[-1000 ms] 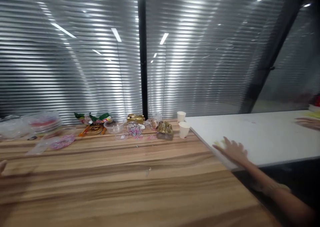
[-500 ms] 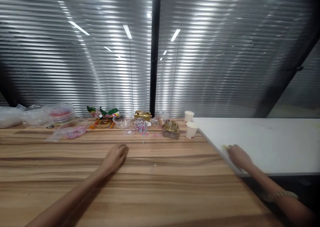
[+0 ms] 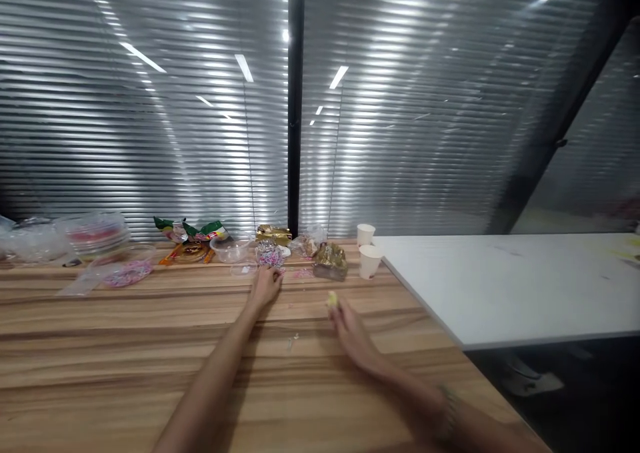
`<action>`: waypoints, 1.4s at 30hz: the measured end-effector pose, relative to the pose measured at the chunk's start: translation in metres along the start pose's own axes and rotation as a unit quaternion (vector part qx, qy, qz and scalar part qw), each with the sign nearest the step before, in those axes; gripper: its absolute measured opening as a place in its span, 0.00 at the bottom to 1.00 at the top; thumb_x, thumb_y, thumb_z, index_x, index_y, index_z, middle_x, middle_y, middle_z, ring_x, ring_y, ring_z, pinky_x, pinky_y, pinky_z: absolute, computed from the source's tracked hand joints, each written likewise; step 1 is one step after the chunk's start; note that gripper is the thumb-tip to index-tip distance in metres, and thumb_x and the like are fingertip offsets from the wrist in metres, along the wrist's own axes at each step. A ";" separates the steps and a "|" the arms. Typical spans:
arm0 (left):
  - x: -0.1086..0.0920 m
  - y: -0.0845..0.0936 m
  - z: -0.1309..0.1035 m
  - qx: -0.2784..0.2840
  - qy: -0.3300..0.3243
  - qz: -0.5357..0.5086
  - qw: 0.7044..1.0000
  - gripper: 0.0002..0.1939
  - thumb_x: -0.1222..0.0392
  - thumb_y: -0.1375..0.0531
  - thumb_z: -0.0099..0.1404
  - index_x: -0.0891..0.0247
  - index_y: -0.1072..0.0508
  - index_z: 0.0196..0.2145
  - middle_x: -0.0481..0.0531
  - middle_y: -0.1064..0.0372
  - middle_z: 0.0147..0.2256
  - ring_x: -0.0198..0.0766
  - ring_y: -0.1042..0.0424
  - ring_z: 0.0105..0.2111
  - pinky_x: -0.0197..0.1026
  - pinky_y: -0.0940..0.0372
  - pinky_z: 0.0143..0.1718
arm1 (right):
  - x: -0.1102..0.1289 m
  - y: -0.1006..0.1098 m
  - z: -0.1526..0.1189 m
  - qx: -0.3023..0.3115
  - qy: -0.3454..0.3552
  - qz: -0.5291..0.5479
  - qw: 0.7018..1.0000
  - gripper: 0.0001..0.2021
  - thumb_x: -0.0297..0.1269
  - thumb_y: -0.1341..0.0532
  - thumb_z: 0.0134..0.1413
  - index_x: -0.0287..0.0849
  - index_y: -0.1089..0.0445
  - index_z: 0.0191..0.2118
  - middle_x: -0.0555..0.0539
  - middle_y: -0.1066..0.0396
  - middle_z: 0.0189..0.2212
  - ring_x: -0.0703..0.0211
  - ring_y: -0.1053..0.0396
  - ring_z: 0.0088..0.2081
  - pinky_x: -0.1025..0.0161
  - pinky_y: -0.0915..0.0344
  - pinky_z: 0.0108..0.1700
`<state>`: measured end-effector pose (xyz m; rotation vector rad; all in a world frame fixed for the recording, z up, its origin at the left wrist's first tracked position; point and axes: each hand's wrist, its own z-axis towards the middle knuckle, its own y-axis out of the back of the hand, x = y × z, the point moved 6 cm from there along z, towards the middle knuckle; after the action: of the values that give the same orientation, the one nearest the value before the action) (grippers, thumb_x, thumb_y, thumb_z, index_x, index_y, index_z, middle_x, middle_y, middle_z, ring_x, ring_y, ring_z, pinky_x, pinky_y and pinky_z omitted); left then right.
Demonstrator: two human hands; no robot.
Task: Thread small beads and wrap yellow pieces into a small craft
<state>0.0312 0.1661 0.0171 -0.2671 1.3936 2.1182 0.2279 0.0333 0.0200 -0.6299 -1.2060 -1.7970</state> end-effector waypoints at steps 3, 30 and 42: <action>0.001 0.003 0.005 -0.010 -0.009 0.002 1.000 0.07 0.61 0.46 0.55 0.67 0.31 0.25 0.54 0.37 0.29 0.40 0.38 0.34 0.41 0.44 0.38 | 0.011 -0.035 0.014 -0.024 -0.025 0.058 0.998 0.13 0.44 0.57 0.57 0.42 0.41 0.34 0.47 0.36 0.30 0.59 0.39 0.33 0.62 0.43 0.36; -0.077 0.048 -0.109 0.143 -0.102 -0.314 0.933 0.12 0.54 0.51 0.60 0.64 0.34 0.28 0.53 0.39 0.35 0.37 0.40 0.37 0.38 0.44 0.41 | 0.026 -0.053 0.018 0.101 -0.005 0.199 0.975 0.09 0.40 0.43 0.47 0.39 0.35 0.29 0.48 0.33 0.28 0.60 0.36 0.31 0.65 0.40 0.34; -0.063 0.019 -0.117 0.267 0.126 -0.504 0.812 0.14 0.54 0.44 0.55 0.64 0.28 0.35 0.48 0.35 0.22 0.27 0.44 0.19 0.30 0.52 0.19 | 0.019 -0.048 0.020 0.095 -0.008 0.159 0.983 0.11 0.41 0.42 0.45 0.39 0.35 0.33 0.49 0.34 0.27 0.62 0.38 0.28 0.65 0.40 0.32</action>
<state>0.0541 0.0340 0.0108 -0.8526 1.4443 0.8020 0.1764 0.0524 0.0201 -0.6836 -1.1946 -1.3961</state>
